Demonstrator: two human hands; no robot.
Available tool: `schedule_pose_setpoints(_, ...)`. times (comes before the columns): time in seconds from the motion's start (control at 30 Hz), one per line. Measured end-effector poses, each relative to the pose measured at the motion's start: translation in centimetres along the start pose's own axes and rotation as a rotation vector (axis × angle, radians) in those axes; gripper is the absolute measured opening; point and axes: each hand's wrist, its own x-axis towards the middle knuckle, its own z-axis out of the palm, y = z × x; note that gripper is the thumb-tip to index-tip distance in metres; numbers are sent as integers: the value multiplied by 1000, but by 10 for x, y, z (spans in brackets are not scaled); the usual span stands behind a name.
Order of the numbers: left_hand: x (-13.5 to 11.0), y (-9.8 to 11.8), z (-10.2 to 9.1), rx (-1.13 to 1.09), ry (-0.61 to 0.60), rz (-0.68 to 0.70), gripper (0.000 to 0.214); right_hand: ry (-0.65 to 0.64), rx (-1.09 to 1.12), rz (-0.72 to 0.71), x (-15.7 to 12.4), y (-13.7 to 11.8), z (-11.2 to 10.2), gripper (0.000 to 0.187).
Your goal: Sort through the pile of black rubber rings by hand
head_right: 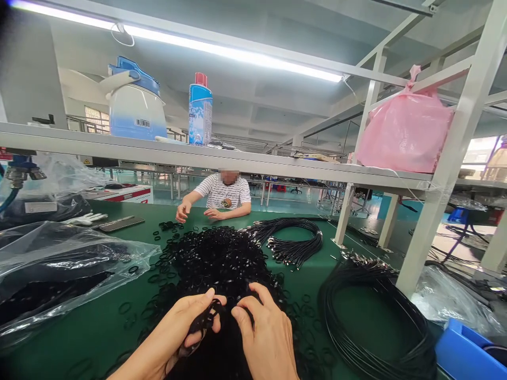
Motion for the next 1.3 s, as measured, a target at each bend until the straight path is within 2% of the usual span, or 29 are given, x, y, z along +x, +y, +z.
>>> schedule_pose_setpoints(0.13,0,1,1,-2,-48,7,59,42,114,-94,-1,-8,-3,25)
schedule_pose_setpoints(0.27,-5,-1,4,13,-45,7,53,-77,220,-128,-4,-18,-2,17)
schedule_pose_setpoints(0.33,-6,-3,5,17,-40,20,50,-96,234,-120,-4,-20,-1,12)
schedule_pose_setpoints(0.47,-4,-8,2,28,-59,35,42,-38,304,-6,0,-15,-2,15)
schedule_pose_setpoints(0.6,1,-13,-4,94,-67,57,36,-112,534,163,4,-7,-1,8)
schedule_pose_setpoints(0.77,-5,-8,-3,232,-79,105,37,-150,696,189,2,-5,6,9)
schedule_pose_setpoints(0.93,-16,3,2,347,-63,141,29,-182,715,169,1,-9,6,12)
schedule_pose_setpoints(1.03,-18,6,4,352,-51,130,27,-194,689,139,2,-10,3,15)
schedule_pose_setpoints(1.17,-18,6,4,334,-50,121,27,-244,771,128,1,-9,3,25)
schedule_pose_setpoints(1.3,-18,5,3,366,-50,150,27,-228,711,127,-1,-11,7,20)
